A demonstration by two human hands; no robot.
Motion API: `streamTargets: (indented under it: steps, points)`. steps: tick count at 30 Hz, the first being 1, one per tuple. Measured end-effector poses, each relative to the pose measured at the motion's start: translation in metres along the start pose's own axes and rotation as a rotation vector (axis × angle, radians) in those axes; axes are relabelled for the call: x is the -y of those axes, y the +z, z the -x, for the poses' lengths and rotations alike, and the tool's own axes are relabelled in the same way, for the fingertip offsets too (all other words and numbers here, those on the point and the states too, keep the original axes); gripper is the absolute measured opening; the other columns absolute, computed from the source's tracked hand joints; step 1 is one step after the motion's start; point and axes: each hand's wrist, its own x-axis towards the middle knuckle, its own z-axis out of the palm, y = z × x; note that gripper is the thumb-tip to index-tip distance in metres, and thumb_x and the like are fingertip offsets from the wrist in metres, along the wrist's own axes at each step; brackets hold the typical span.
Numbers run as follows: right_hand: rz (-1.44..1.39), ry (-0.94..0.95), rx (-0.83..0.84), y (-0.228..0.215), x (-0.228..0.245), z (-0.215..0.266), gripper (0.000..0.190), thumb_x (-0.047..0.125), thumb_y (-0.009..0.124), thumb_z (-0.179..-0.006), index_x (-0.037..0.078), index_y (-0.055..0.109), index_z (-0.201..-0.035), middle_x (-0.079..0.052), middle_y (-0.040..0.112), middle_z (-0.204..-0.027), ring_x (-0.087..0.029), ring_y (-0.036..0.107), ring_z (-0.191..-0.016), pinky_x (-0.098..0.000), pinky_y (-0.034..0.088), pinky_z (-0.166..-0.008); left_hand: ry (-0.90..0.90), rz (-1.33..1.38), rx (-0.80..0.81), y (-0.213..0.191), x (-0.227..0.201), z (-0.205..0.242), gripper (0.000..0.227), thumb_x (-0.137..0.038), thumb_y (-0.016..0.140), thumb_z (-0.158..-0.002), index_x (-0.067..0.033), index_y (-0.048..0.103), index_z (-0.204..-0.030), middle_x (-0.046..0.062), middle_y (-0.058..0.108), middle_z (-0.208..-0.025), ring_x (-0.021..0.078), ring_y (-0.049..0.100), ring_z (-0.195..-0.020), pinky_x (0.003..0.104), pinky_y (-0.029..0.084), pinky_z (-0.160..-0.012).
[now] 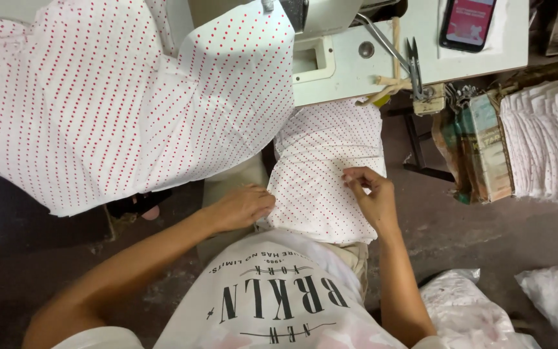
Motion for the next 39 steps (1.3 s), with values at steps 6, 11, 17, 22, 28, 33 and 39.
streamTargets:
  steps: [6,11,17,22,28,33,39]
  points:
    - [0.037,-0.004,0.097,0.005,-0.011,0.005,0.017,-0.002,0.066,-0.093,0.002,0.077,-0.105,-0.017,0.076,-0.090,-0.026,0.074,-0.087,-0.0418,0.057,-0.088,-0.062,0.015,0.146,-0.078,-0.061,-0.020,0.034,0.000,0.058,-0.092,-0.0026,0.062,-0.126,0.021,0.066,-0.126,0.0388,0.055,-0.128,0.057,0.043,-0.103]
    - [0.046,0.010,0.127,0.012,-0.009,0.007,0.017,-0.001,0.067,-0.093,0.003,0.077,-0.106,-0.016,0.076,-0.090,-0.025,0.074,-0.088,-0.0402,0.057,-0.089,0.054,-0.097,0.014,-0.031,-0.020,0.003,0.023,-0.009,0.063,-0.092,-0.0126,0.072,-0.112,0.011,0.063,-0.130,0.0350,0.052,-0.133,0.064,0.039,-0.103]
    - [0.037,0.023,0.188,0.016,-0.011,0.008,0.018,0.002,0.070,-0.092,0.005,0.078,-0.108,-0.017,0.076,-0.091,-0.026,0.073,-0.088,-0.0403,0.057,-0.088,0.005,-0.091,0.014,-0.037,-0.013,-0.012,0.004,-0.024,0.075,-0.085,-0.0242,0.071,-0.087,-0.004,0.067,-0.099,0.0231,0.059,-0.114,0.052,0.044,-0.096]
    - [0.009,0.133,0.321,0.023,0.013,0.025,0.023,0.004,0.071,-0.090,0.001,0.076,-0.112,-0.027,0.076,-0.096,-0.039,0.073,-0.094,-0.0492,0.057,-0.088,-0.200,0.151,0.253,-0.063,-0.017,-0.056,0.011,-0.026,0.080,-0.084,-0.0194,0.071,-0.083,0.000,0.067,-0.085,0.0237,0.068,-0.083,0.042,0.053,-0.077]
    - [-0.041,0.181,0.291,0.013,-0.018,0.019,0.051,0.019,0.084,-0.082,-0.005,0.067,-0.125,-0.028,0.073,-0.101,-0.033,0.071,-0.095,-0.0477,0.058,-0.090,-0.267,0.190,0.016,-0.064,-0.002,-0.156,0.010,-0.015,0.074,-0.084,-0.0066,0.071,-0.087,0.016,0.073,-0.081,0.0391,0.072,-0.086,0.049,0.054,-0.079]
    - [0.000,-0.307,-0.396,-0.074,-0.005,-0.018,0.018,-0.015,0.073,-0.086,-0.005,0.073,-0.101,-0.023,0.071,-0.091,-0.030,0.068,-0.095,-0.0403,0.052,-0.089,0.077,0.457,-0.669,-0.160,-0.121,-0.210,0.010,-0.019,0.077,-0.093,-0.0158,0.068,-0.097,-0.004,0.072,-0.083,0.0127,0.072,-0.087,0.030,0.055,-0.085]
    - [0.269,-0.115,0.095,-0.135,0.073,0.045,0.039,0.006,0.074,-0.084,0.006,0.074,-0.123,-0.007,0.078,-0.082,-0.010,0.048,-0.042,-0.0252,0.040,-0.038,-0.137,0.704,-0.959,-0.123,-0.140,-0.111,0.016,0.003,0.066,-0.095,-0.0060,0.066,-0.109,0.006,0.068,-0.106,0.0192,0.067,-0.101,0.028,0.056,-0.090]
